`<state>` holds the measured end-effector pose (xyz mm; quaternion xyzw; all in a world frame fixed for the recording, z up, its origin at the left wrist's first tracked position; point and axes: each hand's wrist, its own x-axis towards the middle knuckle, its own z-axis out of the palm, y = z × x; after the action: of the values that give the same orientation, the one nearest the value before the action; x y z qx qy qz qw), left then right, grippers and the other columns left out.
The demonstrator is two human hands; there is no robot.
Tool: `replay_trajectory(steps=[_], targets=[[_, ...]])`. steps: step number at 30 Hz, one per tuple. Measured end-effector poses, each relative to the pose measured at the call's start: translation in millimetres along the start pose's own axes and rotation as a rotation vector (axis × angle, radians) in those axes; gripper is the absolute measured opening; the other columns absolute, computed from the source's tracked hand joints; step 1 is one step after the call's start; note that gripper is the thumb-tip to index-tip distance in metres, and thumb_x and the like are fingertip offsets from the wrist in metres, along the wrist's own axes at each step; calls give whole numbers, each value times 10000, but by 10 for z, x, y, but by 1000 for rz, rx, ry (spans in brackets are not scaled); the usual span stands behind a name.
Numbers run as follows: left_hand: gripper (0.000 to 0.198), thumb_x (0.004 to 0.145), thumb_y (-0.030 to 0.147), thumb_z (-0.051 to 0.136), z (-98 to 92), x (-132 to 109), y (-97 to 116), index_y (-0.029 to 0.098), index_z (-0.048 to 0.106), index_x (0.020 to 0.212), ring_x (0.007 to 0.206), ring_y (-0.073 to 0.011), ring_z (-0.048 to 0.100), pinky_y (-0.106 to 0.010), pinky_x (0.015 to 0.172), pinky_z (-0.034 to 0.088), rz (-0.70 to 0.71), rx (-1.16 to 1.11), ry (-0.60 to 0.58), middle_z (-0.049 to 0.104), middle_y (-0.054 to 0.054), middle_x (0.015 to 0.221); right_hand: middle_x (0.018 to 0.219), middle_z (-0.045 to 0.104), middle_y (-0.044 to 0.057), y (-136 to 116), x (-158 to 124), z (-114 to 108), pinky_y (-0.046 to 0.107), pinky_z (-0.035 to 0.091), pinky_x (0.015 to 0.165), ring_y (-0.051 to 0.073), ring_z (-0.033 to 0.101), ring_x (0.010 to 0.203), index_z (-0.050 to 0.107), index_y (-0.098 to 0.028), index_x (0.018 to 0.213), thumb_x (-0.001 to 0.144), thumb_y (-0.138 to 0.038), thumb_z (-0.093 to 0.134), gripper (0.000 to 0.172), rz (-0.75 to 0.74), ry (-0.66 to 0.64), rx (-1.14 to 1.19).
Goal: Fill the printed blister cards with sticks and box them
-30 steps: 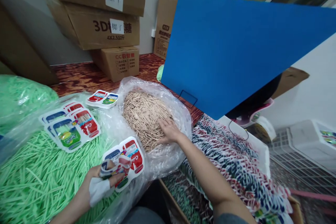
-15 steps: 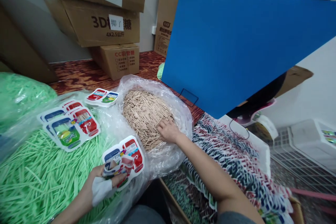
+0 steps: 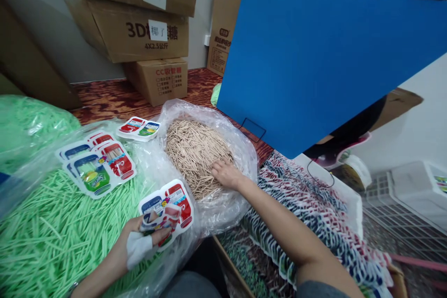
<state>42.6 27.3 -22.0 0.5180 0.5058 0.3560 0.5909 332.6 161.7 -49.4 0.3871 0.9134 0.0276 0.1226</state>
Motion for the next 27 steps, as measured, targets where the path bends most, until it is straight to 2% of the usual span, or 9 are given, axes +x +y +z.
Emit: replay_trajectory(steps=[4, 8, 11, 14, 17, 21, 24, 27], targets=[[209, 689, 292, 709, -37, -5, -69, 122, 706, 810, 606, -183, 597, -300, 604, 527, 3, -25, -19, 684, -50, 670, 1041, 611, 140, 82, -12, -148, 412, 295, 1017, 226, 503, 1095, 590, -131, 934, 921, -117, 372, 219, 23, -14, 82], [248, 716, 276, 699, -52, -13, -88, 110, 719, 898, 693, -204, 643, -318, 674, 542, 13, -45, -43, 721, -83, 793, 946, 629, 126, 129, -17, -281, 336, 422, 824, 212, 578, 905, 564, -132, 965, 887, -90, 374, 210, 75, -38, 157], [273, 705, 266, 712, -46, -21, -69, 97, 723, 919, 701, -212, 654, -314, 669, 548, 6, -58, -40, 727, -89, 792, 921, 649, 106, 105, 2, -320, 290, 443, 722, 194, 603, 808, 552, -141, 982, 863, -102, 399, 197, 124, -48, 236], [267, 700, 281, 713, -40, -25, -46, 97, 725, 894, 693, -220, 664, -331, 681, 554, 4, -59, -31, 736, -91, 782, 925, 672, 99, 39, 48, -296, 279, 451, 747, 190, 622, 821, 581, -148, 923, 842, -116, 440, 166, 152, -59, 318], [280, 694, 289, 713, -44, -26, -30, 101, 723, 901, 694, -227, 675, -345, 690, 559, -1, -44, -21, 748, -101, 807, 856, 689, 110, -11, 97, -254, 285, 456, 771, 209, 642, 834, 613, -139, 766, 779, -82, 503, 124, 187, -76, 400], [278, 682, 308, 719, -77, -18, 6, 122, 726, 888, 720, -237, 693, -332, 688, 565, 0, -47, 5, 758, -96, 843, 754, 678, 138, 57, 86, -303, 328, 472, 745, 242, 654, 786, 584, -136, 668, 704, -28, 546, 120, 279, -80, 503], [290, 668, 326, 725, -105, 26, 72, 139, 729, 889, 762, -249, 700, -336, 720, 565, 12, -60, 43, 762, -86, 872, 691, 649, 87, 152, 7, -417, 322, 488, 678, 201, 638, 680, 562, -158, 748, 822, -154, 502, 96, 311, -54, 599], [301, 652, 349, 732, -90, 119, 157, 139, 731, 868, 761, -255, 697, -344, 721, 564, 52, -73, 79, 762, -80, 826, 668, 609, 17, 147, -58, -480, 280, 495, 584, 140, 594, 570, 516, -192, 856, 924, -346, 369, 224, 356, 54, 964]])
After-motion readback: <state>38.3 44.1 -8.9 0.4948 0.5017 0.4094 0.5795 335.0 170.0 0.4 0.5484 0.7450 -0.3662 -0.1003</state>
